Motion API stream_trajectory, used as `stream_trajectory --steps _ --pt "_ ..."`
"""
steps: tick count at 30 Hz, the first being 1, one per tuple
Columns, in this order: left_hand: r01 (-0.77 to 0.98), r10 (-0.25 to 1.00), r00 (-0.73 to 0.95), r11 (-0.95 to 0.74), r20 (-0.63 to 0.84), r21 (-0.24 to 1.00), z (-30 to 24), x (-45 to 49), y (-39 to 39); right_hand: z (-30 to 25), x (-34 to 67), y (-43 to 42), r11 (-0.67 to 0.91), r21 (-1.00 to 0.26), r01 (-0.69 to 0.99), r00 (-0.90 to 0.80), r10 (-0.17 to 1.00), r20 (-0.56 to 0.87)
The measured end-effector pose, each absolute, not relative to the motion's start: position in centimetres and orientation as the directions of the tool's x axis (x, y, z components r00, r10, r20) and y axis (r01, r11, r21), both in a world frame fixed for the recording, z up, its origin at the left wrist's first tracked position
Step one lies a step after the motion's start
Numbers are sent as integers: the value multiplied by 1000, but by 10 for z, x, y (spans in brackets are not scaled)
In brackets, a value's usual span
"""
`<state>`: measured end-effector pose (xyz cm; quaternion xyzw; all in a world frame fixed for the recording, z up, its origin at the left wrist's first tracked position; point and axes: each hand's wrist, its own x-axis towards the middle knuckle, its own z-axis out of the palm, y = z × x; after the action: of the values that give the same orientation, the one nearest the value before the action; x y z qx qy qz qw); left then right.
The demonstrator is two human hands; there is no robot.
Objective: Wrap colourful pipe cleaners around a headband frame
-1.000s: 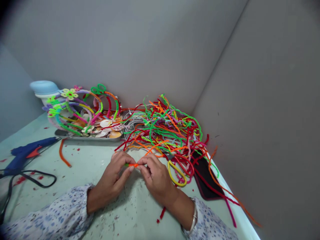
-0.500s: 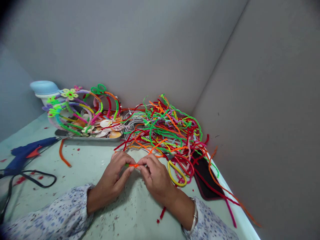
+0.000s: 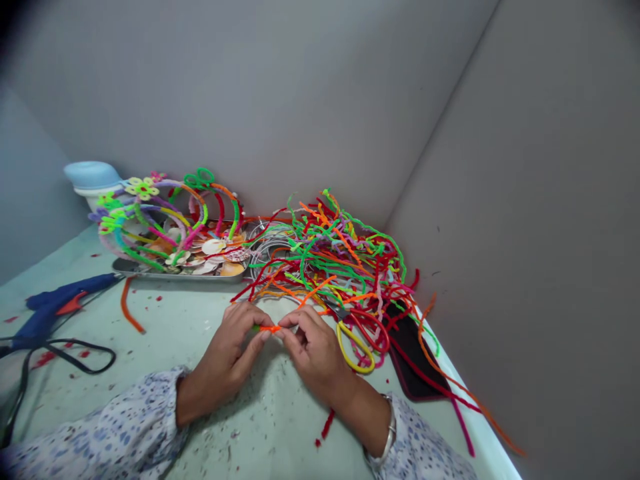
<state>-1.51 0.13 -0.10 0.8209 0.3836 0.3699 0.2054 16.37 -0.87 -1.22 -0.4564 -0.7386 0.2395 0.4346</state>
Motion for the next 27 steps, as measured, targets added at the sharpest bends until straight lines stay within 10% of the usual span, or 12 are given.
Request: stream_trajectory --steps 27 --pt "477 768 447 -639 460 604 0 -14 -1 -6 165 -7 152 -967 202 -250 963 99"
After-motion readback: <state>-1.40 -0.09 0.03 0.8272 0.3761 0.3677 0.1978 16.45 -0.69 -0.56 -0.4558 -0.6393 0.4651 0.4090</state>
